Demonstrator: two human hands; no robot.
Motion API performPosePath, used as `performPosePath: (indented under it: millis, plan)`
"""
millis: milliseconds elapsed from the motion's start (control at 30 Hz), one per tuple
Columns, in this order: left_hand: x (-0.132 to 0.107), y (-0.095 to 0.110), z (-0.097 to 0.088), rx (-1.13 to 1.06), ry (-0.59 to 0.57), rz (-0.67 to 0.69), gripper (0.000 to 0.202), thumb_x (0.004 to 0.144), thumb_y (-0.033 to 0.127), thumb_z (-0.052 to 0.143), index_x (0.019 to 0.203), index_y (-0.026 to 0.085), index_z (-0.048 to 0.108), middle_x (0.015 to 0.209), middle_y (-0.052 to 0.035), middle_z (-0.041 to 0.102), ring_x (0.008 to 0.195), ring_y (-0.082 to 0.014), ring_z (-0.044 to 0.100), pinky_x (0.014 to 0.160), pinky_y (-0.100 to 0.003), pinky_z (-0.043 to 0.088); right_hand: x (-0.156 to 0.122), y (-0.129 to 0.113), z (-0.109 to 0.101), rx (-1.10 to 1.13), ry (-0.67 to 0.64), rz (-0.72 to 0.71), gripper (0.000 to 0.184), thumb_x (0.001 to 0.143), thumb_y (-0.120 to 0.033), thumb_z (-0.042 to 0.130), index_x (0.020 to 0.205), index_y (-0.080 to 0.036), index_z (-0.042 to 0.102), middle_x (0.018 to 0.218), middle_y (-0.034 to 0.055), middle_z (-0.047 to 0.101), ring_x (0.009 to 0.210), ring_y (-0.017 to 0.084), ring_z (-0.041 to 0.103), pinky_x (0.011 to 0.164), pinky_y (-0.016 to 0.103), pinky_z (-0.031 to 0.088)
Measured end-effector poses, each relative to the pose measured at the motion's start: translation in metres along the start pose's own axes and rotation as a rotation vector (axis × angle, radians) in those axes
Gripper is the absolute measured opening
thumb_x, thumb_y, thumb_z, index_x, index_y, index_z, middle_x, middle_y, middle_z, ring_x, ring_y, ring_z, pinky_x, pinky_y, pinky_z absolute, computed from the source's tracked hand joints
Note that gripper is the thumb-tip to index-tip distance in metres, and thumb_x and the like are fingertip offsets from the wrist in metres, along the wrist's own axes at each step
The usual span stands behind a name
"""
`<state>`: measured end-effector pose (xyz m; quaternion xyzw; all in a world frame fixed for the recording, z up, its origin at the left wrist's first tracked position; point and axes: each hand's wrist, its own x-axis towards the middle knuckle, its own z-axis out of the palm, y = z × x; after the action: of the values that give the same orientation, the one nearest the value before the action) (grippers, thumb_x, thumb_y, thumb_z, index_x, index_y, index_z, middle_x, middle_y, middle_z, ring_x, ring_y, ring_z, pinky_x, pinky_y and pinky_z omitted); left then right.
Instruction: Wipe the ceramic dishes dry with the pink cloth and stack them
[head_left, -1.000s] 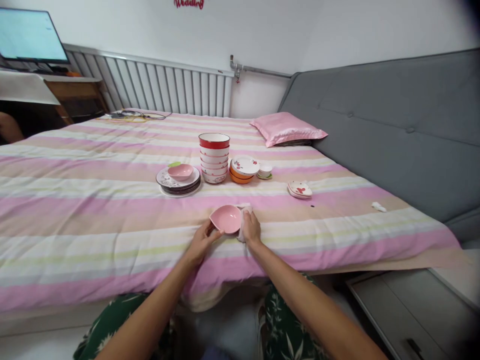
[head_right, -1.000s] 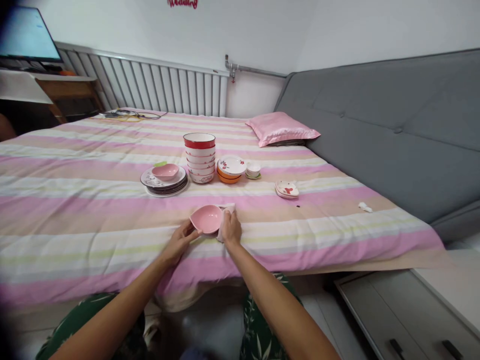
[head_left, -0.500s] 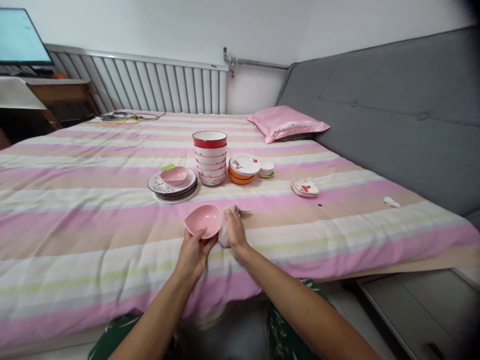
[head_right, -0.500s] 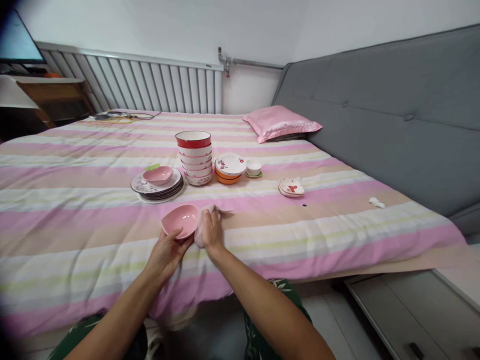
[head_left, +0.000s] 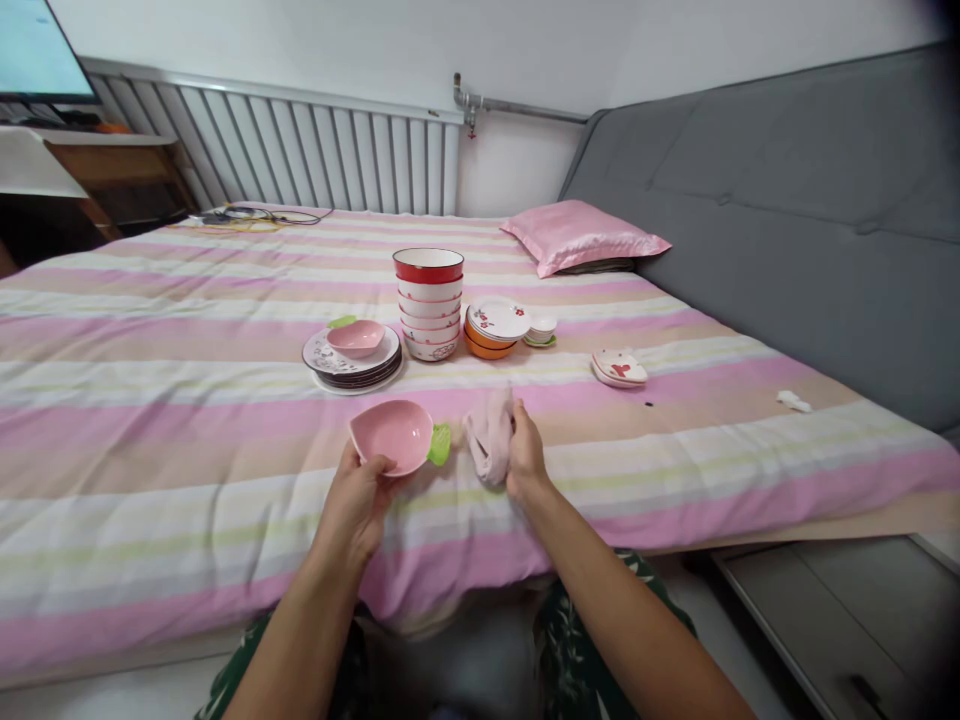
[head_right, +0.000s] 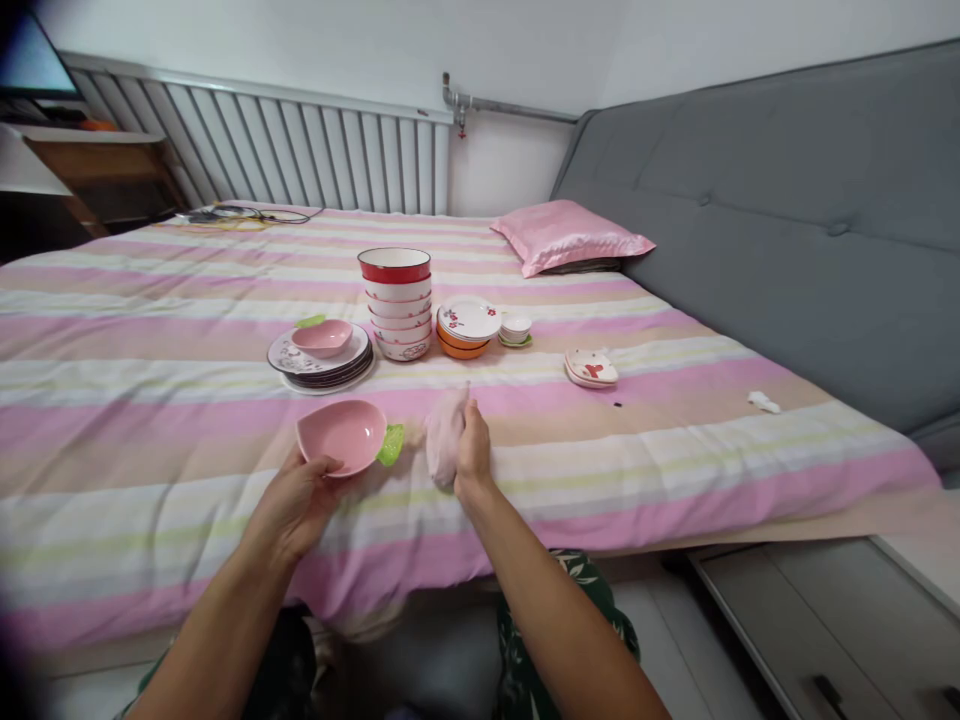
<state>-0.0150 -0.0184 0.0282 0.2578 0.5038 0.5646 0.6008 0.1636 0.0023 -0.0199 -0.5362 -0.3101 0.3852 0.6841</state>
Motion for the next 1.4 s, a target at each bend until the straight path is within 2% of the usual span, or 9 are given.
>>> performPosePath:
  millis: [167, 300, 467, 567, 733, 933, 1067, 1267, 1400]
  plan:
    - [-0.007, -0.007, 0.001, 0.065, -0.088, -0.032, 0.048, 0.057, 0.004, 0.053, 0.100, 0.024, 0.056, 0.097, -0.0021, 0.060, 0.078, -0.0170, 0.060, 0.068, -0.035, 0.058, -0.003, -0.004, -0.001, -0.038, 0.040, -0.076, 0.037, 0.088, -0.048, 0.033, 0.080, -0.018, 0.055, 0.073, 0.0008, 0.060, 0.067, 0.016, 0.058, 0.063, 0.027, 0.048]
    - [-0.012, -0.017, 0.007, 0.104, -0.132, -0.126, 0.054, 0.055, 0.005, 0.053, 0.105, 0.025, 0.055, 0.093, -0.0021, 0.059, 0.076, -0.0178, 0.060, 0.072, -0.038, 0.056, -0.010, -0.014, 0.000, -0.152, -0.020, -0.222, 0.031, 0.088, -0.043, 0.039, 0.074, -0.019, 0.054, 0.066, -0.0029, 0.053, 0.061, 0.012, 0.050, 0.057, 0.023, 0.041]
    - [-0.018, -0.018, 0.011, 0.153, -0.136, -0.133, 0.062, 0.053, 0.006, 0.052, 0.111, 0.025, 0.057, 0.089, -0.0023, 0.059, 0.073, -0.0161, 0.057, 0.063, -0.030, 0.054, -0.018, -0.021, 0.001, -0.366, -0.138, -0.395, 0.026, 0.086, -0.036, 0.048, 0.082, -0.018, 0.065, 0.077, 0.0021, 0.062, 0.073, 0.017, 0.056, 0.069, 0.027, 0.043]
    - [-0.023, -0.015, 0.013, 0.193, -0.139, -0.082, 0.067, 0.052, 0.006, 0.054, 0.116, 0.024, 0.058, 0.084, -0.0005, 0.060, 0.070, -0.0134, 0.056, 0.059, -0.023, 0.050, -0.021, -0.022, 0.003, -0.477, -0.246, -0.474, 0.022, 0.084, -0.031, 0.053, 0.092, -0.021, 0.070, 0.093, 0.0058, 0.068, 0.088, 0.021, 0.060, 0.081, 0.031, 0.043]
    - [-0.026, -0.015, 0.014, 0.252, -0.148, 0.025, 0.075, 0.052, 0.008, 0.052, 0.126, 0.021, 0.054, 0.075, 0.0025, 0.061, 0.063, -0.0106, 0.053, 0.055, -0.018, 0.044, -0.023, -0.020, 0.003, -0.591, -0.326, -0.546, 0.023, 0.085, -0.026, 0.055, 0.102, -0.023, 0.071, 0.090, 0.0060, 0.072, 0.086, 0.022, 0.061, 0.080, 0.034, 0.044]
    - [-0.017, -0.018, 0.006, 0.411, -0.313, 0.276, 0.076, 0.057, 0.009, 0.049, 0.133, 0.018, 0.049, 0.121, -0.0061, 0.061, 0.094, -0.0186, 0.060, 0.071, -0.023, 0.048, -0.023, -0.020, 0.000, -0.567, -0.289, -0.661, 0.026, 0.089, -0.024, 0.054, 0.111, -0.026, 0.067, 0.103, 0.0031, 0.071, 0.092, 0.019, 0.063, 0.086, 0.033, 0.046]
    - [-0.013, -0.022, 0.002, 0.617, -0.360, 0.445, 0.072, 0.062, 0.008, 0.045, 0.133, 0.018, 0.049, 0.132, -0.0067, 0.056, 0.108, -0.0232, 0.057, 0.086, -0.032, 0.048, -0.026, -0.026, 0.000, -0.560, -0.284, -0.852, 0.029, 0.089, -0.017, 0.052, 0.113, -0.026, 0.066, 0.103, 0.0029, 0.071, 0.091, 0.017, 0.062, 0.084, 0.032, 0.047]
    - [-0.015, -0.028, 0.002, 0.894, -0.299, 0.595, 0.050, 0.067, 0.010, 0.044, 0.115, 0.014, 0.061, 0.108, -0.0091, 0.067, 0.099, -0.0259, 0.062, 0.086, -0.039, 0.050, -0.038, -0.032, 0.002, -0.599, -0.292, -1.052, 0.031, 0.089, -0.016, 0.053, 0.115, -0.028, 0.066, 0.104, 0.0027, 0.071, 0.092, 0.018, 0.060, 0.083, 0.033, 0.048]
    - [-0.018, -0.026, 0.003, 0.929, -0.292, 0.618, 0.043, 0.068, 0.010, 0.045, 0.106, 0.014, 0.063, 0.102, -0.0092, 0.068, 0.097, -0.0263, 0.063, 0.085, -0.040, 0.051, -0.040, -0.032, 0.003, -0.601, -0.305, -1.048, 0.032, 0.090, -0.017, 0.052, 0.115, -0.029, 0.065, 0.104, 0.0017, 0.071, 0.092, 0.018, 0.060, 0.082, 0.032, 0.048]
